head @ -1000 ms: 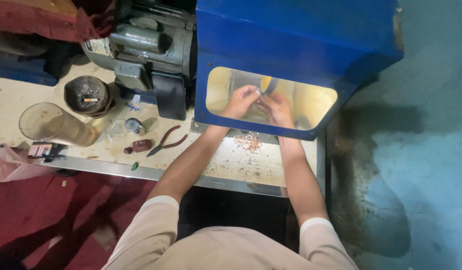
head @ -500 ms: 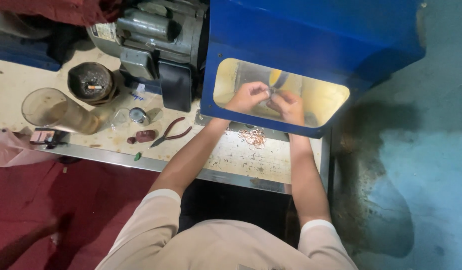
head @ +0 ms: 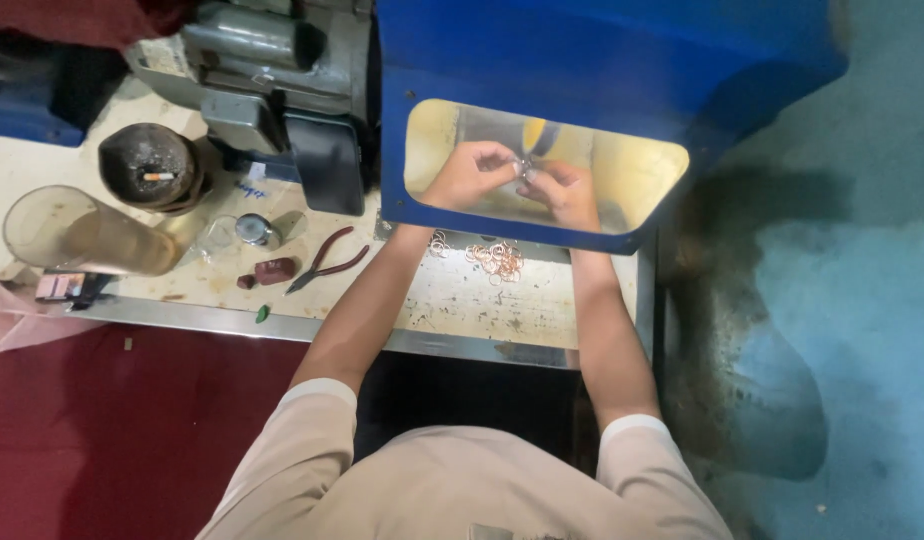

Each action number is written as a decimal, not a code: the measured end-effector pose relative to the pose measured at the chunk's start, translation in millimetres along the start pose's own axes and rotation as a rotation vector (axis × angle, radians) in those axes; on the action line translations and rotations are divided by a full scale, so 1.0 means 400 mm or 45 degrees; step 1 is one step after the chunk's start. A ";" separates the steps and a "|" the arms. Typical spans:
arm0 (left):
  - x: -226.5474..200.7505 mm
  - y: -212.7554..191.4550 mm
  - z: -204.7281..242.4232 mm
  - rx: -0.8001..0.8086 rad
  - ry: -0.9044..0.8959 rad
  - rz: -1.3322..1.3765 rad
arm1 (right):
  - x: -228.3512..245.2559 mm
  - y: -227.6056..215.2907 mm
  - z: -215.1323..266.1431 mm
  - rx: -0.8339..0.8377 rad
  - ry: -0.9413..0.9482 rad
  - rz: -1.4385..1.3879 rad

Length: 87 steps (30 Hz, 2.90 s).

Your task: The person holds small copper-colored metal rings against a rotating grinding wheel inside a blue machine to polish their surfaces. The person repeatedly repositions the rings in their hands to treat different sides while a pile of similar rings sits on the table.

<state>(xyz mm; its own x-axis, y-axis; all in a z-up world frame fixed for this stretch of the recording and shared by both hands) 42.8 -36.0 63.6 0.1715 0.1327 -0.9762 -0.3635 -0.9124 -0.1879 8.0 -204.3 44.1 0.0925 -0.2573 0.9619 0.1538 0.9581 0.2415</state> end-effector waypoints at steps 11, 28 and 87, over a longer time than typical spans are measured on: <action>0.144 0.068 -0.048 -0.143 -0.117 0.379 | -0.070 -0.014 -0.071 -0.047 -0.123 -0.019; 0.046 0.015 -0.017 0.010 -0.013 0.135 | -0.038 0.001 -0.024 0.036 0.002 -0.070; 0.003 -0.034 -0.006 0.098 0.257 -0.048 | -0.099 0.029 -0.046 0.067 0.062 -0.135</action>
<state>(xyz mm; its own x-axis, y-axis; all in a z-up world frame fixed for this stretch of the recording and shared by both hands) 50.1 -24.3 65.3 0.3631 0.0790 -0.9284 -0.4206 -0.8752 -0.2389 24.2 -185.3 6.5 0.1266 -0.3620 0.9235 0.1133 0.9302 0.3491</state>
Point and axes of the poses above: each hand's wrist, its own z-axis away from the middle knuckle, its own y-axis out of the palm, x = y × z, the point moved 5 cm from there along -z, towards the middle knuckle, and after that the axes turned 5 degrees about -z, right-handed, at the moved point
